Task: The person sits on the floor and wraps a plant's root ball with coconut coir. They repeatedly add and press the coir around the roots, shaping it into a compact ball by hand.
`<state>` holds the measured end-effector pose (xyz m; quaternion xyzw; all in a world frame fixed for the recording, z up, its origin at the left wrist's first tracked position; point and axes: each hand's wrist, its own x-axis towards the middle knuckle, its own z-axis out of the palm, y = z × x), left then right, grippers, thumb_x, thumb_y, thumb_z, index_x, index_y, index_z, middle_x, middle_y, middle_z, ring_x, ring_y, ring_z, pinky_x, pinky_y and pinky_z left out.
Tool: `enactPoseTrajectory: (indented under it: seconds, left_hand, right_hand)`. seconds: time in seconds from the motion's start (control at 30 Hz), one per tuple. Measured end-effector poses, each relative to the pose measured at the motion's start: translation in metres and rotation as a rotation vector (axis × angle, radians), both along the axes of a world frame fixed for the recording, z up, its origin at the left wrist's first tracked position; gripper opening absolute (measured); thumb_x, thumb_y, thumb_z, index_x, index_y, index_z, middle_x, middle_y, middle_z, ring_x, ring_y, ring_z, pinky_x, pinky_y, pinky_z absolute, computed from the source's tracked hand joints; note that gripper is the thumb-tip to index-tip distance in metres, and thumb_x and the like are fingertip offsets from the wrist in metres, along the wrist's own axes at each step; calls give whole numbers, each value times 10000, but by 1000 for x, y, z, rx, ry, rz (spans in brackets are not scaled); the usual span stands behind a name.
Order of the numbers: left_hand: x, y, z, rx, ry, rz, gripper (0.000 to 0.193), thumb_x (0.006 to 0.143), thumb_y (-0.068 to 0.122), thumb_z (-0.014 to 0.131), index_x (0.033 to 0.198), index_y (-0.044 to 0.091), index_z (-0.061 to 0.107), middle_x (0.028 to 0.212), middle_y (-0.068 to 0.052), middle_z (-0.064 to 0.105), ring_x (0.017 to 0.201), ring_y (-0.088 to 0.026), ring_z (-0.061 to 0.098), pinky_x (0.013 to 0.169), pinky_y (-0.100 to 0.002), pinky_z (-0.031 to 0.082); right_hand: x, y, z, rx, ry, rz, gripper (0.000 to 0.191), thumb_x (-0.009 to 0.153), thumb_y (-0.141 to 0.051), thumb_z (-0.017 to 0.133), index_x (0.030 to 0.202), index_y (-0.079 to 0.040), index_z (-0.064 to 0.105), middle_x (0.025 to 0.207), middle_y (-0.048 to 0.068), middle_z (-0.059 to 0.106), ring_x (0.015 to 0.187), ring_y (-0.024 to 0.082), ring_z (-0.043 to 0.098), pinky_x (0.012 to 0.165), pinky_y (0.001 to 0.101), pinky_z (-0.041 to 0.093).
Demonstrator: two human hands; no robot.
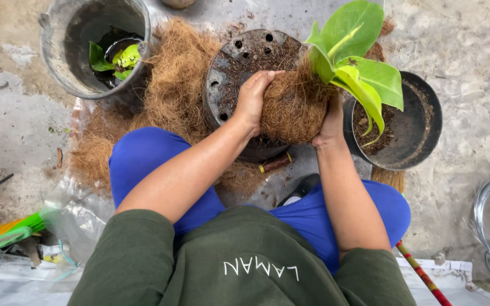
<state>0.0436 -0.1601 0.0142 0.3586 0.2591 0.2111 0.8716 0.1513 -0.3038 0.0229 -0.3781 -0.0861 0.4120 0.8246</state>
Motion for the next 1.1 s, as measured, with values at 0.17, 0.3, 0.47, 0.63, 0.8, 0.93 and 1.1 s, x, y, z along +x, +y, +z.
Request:
enactPoseTrajectory:
  seconds: [0.17, 0.3, 0.47, 0.63, 0.8, 0.93, 1.1]
  left_hand:
    - [2, 1, -4, -121, -2, -31, 369, 1007, 325, 560, 1171, 35, 718, 1150, -152, 738, 1055, -272, 702, 945, -433, 574]
    - [0, 3, 3, -145, -142, 0, 528, 964, 501, 501, 1274, 110, 670, 1317, -131, 659, 1239, -282, 609, 1019, -489, 518]
    - [0, -4, 10, 62, -306, -49, 543, 1010, 501, 578, 1361, 93, 646, 1449, -130, 613, 1389, -295, 549, 1197, -504, 442]
    - [-4, -12, 11, -277, -299, -131, 559, 985, 519, 590, 1308, 69, 660, 1371, -151, 645, 1278, -327, 616, 1118, -548, 499]
    - [-8, -21, 4, -234, -237, -42, 563, 992, 516, 564, 1329, 70, 638, 1366, -145, 634, 1286, -298, 611, 1125, -520, 497]
    - [-4, -15, -6, -244, -210, -8, 560, 1011, 497, 541, 1349, 56, 607, 1372, -154, 607, 1297, -301, 594, 1144, -504, 481]
    - [5, -4, -10, -173, 25, -3, 573, 1003, 517, 473, 1320, 51, 577, 1347, -180, 613, 1279, -319, 616, 1089, -527, 510]
  right_hand:
    - [-4, -4, 1, 3, 1, -30, 482, 1089, -363, 482, 1445, -40, 514, 1357, 149, 624, 1223, 298, 649, 1061, 452, 555]
    - [1, -4, 15, 61, -4, -35, 473, 1093, -311, 421, 1437, -1, 513, 1364, 186, 627, 1271, 330, 649, 1130, 471, 555]
    - [4, -7, 30, 77, 95, -44, 484, 1074, -315, 397, 1395, 6, 564, 1354, 200, 629, 1258, 337, 637, 1119, 476, 542]
    - [5, -20, 37, 8, 34, 58, 486, 1111, -361, 454, 1454, -31, 551, 1419, 159, 604, 1323, 309, 602, 1167, 465, 509]
    - [1, -18, 38, 43, -102, 182, 568, 1084, -425, 514, 1461, -2, 551, 1460, 166, 605, 1376, 301, 592, 1214, 447, 486]
    - [-11, -15, 32, 76, -108, 98, 555, 1082, -427, 479, 1498, -62, 508, 1458, 124, 593, 1358, 292, 587, 1188, 462, 506]
    - [-1, 1, 16, 46, -25, 52, 560, 1050, -415, 548, 1471, -51, 490, 1403, 140, 608, 1309, 304, 615, 1151, 467, 529]
